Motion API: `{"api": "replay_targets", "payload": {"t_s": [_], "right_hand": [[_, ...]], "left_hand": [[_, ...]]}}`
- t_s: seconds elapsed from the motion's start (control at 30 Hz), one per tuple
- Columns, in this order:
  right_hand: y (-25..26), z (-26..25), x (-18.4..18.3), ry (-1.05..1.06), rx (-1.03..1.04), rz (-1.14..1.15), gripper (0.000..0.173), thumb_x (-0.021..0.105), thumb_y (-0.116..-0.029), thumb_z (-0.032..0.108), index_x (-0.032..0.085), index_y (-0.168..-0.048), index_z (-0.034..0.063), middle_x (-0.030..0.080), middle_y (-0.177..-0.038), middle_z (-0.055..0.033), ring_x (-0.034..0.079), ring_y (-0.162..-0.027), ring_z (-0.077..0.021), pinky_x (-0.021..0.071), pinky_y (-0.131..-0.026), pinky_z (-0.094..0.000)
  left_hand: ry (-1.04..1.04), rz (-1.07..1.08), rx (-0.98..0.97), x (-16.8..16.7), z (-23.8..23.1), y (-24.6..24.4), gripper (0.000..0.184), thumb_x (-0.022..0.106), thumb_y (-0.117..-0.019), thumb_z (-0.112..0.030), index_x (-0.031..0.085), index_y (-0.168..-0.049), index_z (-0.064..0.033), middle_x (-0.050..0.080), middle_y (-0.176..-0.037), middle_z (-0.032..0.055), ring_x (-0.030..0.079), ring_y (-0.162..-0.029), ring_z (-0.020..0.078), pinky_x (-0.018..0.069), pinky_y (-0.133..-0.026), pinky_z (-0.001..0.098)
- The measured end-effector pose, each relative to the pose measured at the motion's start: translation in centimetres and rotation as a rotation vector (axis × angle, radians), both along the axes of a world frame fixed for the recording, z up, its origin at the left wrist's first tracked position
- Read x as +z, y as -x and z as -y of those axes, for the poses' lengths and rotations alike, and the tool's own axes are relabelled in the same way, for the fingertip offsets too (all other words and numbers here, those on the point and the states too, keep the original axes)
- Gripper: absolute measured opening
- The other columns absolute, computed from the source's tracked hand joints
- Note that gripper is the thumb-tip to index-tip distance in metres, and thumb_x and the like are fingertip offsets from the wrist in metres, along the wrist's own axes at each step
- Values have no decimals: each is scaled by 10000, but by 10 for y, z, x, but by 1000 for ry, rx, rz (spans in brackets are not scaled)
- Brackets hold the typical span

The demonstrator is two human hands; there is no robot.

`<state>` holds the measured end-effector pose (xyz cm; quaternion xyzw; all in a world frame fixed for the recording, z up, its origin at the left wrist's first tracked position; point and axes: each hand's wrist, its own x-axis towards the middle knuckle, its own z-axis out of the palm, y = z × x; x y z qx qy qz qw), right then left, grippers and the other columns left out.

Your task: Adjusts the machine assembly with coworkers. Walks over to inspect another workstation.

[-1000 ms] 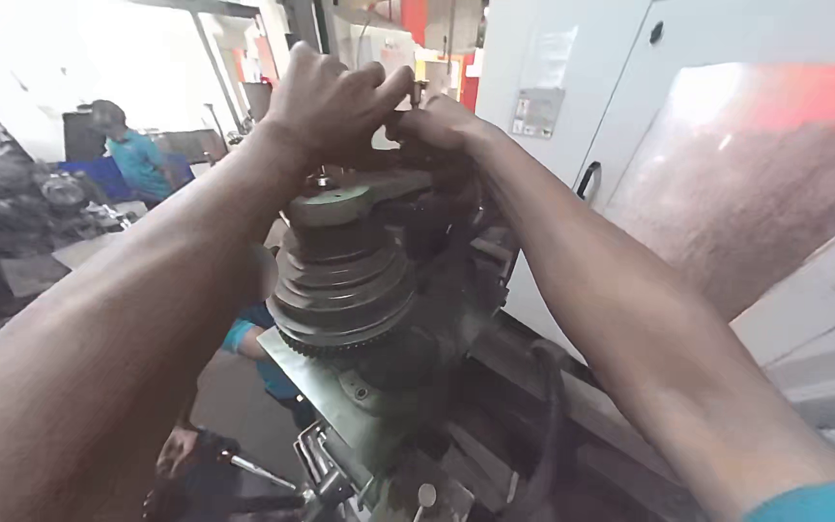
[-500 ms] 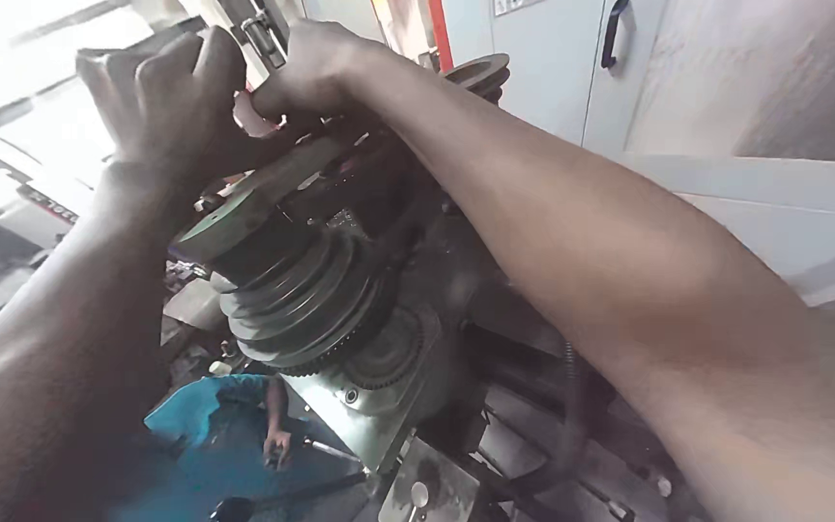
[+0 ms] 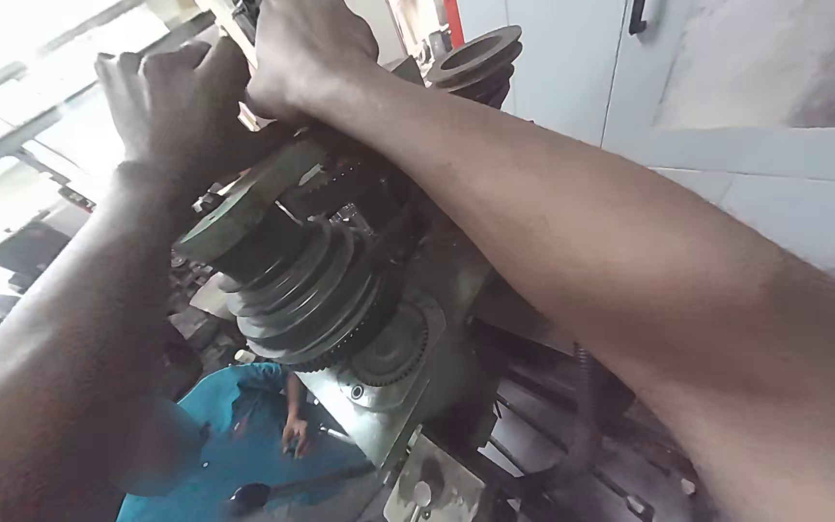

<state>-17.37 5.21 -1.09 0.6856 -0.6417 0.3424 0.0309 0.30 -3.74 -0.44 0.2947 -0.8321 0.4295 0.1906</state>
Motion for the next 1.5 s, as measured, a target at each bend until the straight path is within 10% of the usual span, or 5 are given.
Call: {"api": "replay_targets", "payload": {"t_s": [0.37, 0.6, 0.87, 1.2, 1.5], "right_hand": [[-16, -5, 14, -103, -215, -34, 581, 647, -833, 628, 724, -1098, 116, 670, -1241, -100, 630, -1171, -271, 501, -862, -552], [-20, -9, 18, -149, -238, 9, 454, 581, -944, 486, 720, -1158, 111, 663, -1281, -106, 622, -1202, -278, 496, -899, -555], [8, 127, 17, -121, -126, -151, 589, 500, -824, 756, 733, -877, 218, 699, -914, -54, 672, -883, -271, 489, -675, -597], [1, 128, 22, -155, -76, -129, 600, 511, -810, 751, 733, -935, 208, 699, -988, -78, 662, -972, -297, 483, -713, -618], [7, 103, 19, -99, -37, -182, 607, 491, -896, 698, 752, -1027, 165, 707, -1072, -119, 670, -1018, -315, 505, -769, -627]], "left_hand": [[-235, -223, 69, 9, -31, 11, 492, 534, -917, -397, 598, -1279, -70, 697, -1074, 248, 665, -987, 526, 443, -779, 762], [-1061, -692, -55, 13, -74, 29, 194, 539, -987, -191, 636, -1127, -98, 653, -963, -8, 641, -766, 56, 564, -695, 267], [-1046, -526, -225, -12, 15, 13, 635, 845, -793, -473, 586, -1322, -236, 731, -1102, -17, 737, -958, 107, 652, -822, 390], [-946, -629, -126, -10, 6, 19, 852, 901, -709, -418, 487, -1422, -201, 685, -1197, 23, 717, -995, 125, 642, -830, 383], [-1188, -700, -231, -9, 3, 28, 668, 750, -917, -449, 470, -1477, -216, 723, -1155, 46, 740, -982, 169, 650, -836, 395]]}}
